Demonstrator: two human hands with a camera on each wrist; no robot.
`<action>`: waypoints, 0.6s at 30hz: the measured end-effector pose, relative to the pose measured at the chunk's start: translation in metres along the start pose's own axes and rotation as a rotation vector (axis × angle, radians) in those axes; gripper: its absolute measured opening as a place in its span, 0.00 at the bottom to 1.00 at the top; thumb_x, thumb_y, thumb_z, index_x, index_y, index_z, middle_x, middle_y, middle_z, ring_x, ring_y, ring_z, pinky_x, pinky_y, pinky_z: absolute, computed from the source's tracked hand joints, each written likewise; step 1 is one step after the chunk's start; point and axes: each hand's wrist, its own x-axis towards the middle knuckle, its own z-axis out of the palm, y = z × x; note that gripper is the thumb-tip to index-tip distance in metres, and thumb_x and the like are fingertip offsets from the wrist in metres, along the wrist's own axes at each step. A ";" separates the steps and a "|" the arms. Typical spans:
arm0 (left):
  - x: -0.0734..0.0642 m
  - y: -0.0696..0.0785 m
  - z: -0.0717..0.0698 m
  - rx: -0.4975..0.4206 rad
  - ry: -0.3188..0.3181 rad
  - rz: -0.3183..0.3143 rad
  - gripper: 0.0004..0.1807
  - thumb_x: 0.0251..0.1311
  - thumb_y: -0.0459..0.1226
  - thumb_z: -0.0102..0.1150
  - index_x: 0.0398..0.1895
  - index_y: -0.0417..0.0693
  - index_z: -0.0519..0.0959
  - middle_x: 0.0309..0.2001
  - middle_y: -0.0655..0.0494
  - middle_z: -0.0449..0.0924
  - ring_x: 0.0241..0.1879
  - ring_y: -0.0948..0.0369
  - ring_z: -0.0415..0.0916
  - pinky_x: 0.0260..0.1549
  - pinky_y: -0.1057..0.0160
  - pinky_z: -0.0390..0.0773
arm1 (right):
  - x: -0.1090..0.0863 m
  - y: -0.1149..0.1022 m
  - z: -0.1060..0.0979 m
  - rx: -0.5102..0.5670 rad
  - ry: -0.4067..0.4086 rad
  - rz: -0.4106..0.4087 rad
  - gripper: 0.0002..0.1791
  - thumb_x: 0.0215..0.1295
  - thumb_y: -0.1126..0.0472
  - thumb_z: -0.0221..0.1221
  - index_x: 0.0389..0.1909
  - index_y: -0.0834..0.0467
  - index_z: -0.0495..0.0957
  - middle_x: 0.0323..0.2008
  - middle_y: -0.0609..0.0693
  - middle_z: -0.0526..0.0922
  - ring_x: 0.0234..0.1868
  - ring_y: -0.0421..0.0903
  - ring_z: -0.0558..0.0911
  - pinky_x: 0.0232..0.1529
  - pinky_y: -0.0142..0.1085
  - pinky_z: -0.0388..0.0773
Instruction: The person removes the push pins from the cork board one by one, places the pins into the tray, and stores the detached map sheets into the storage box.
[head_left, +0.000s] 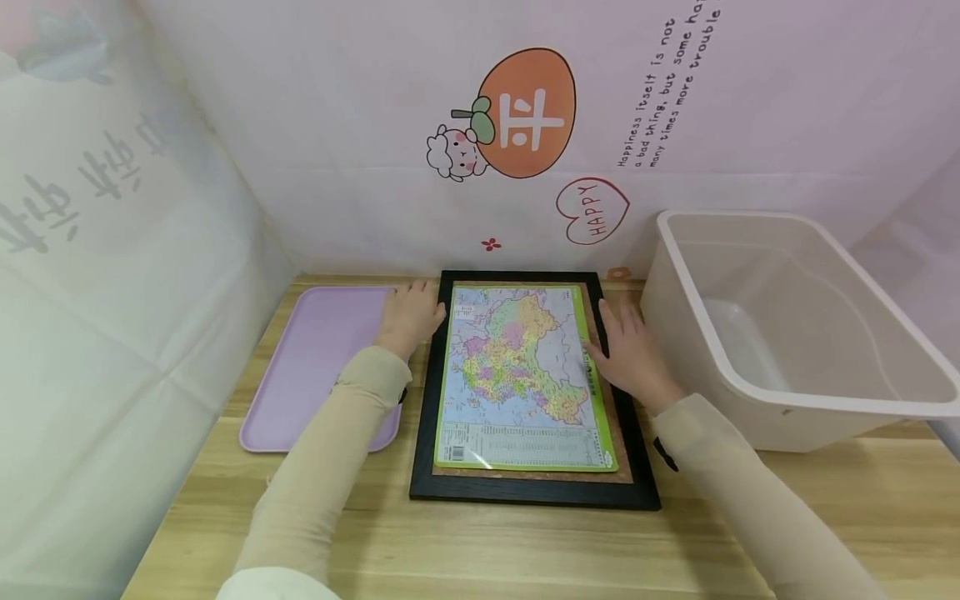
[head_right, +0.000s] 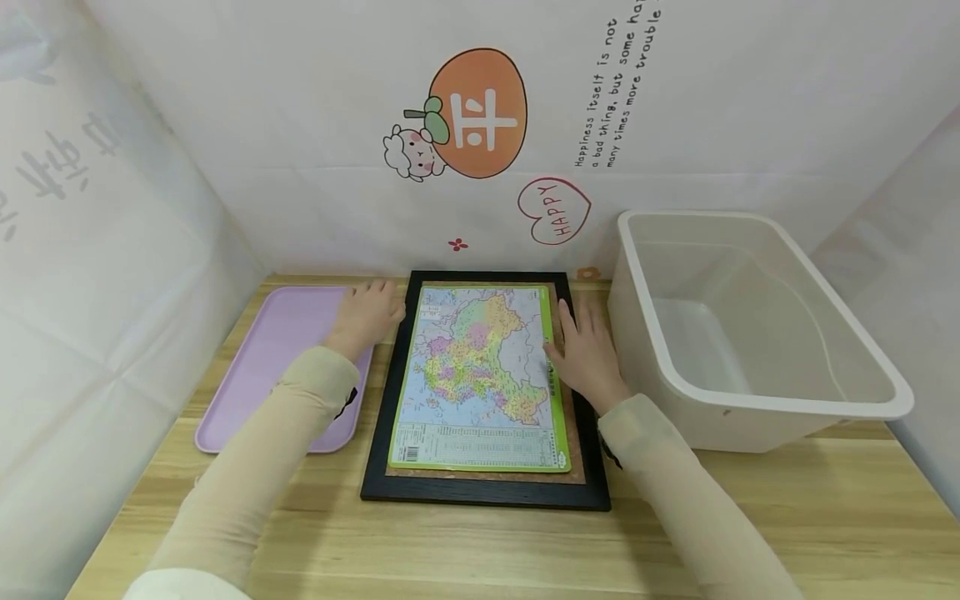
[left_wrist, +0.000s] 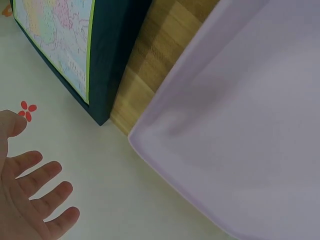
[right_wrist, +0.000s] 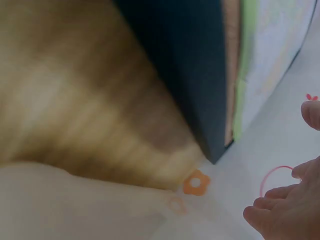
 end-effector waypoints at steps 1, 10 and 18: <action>0.000 0.001 0.001 0.001 0.000 0.002 0.28 0.73 0.48 0.38 0.70 0.44 0.60 0.69 0.45 0.63 0.68 0.46 0.61 0.68 0.46 0.61 | -0.001 0.002 0.004 -0.011 -0.005 -0.006 0.43 0.70 0.50 0.51 0.75 0.64 0.41 0.73 0.74 0.42 0.73 0.71 0.48 0.70 0.63 0.51; 0.002 0.012 0.011 -0.036 -0.010 0.043 0.26 0.73 0.45 0.41 0.71 0.47 0.61 0.69 0.46 0.65 0.67 0.46 0.65 0.66 0.47 0.65 | -0.010 0.013 0.024 -0.007 -0.065 -0.020 0.37 0.73 0.55 0.48 0.73 0.68 0.46 0.71 0.73 0.49 0.72 0.71 0.49 0.70 0.63 0.51; 0.001 0.033 0.015 -0.172 -0.009 0.085 0.24 0.71 0.43 0.44 0.68 0.45 0.65 0.64 0.45 0.71 0.45 0.50 0.80 0.44 0.54 0.81 | -0.016 0.019 0.032 0.024 -0.101 0.002 0.33 0.74 0.57 0.47 0.73 0.67 0.49 0.71 0.73 0.51 0.68 0.77 0.51 0.67 0.66 0.54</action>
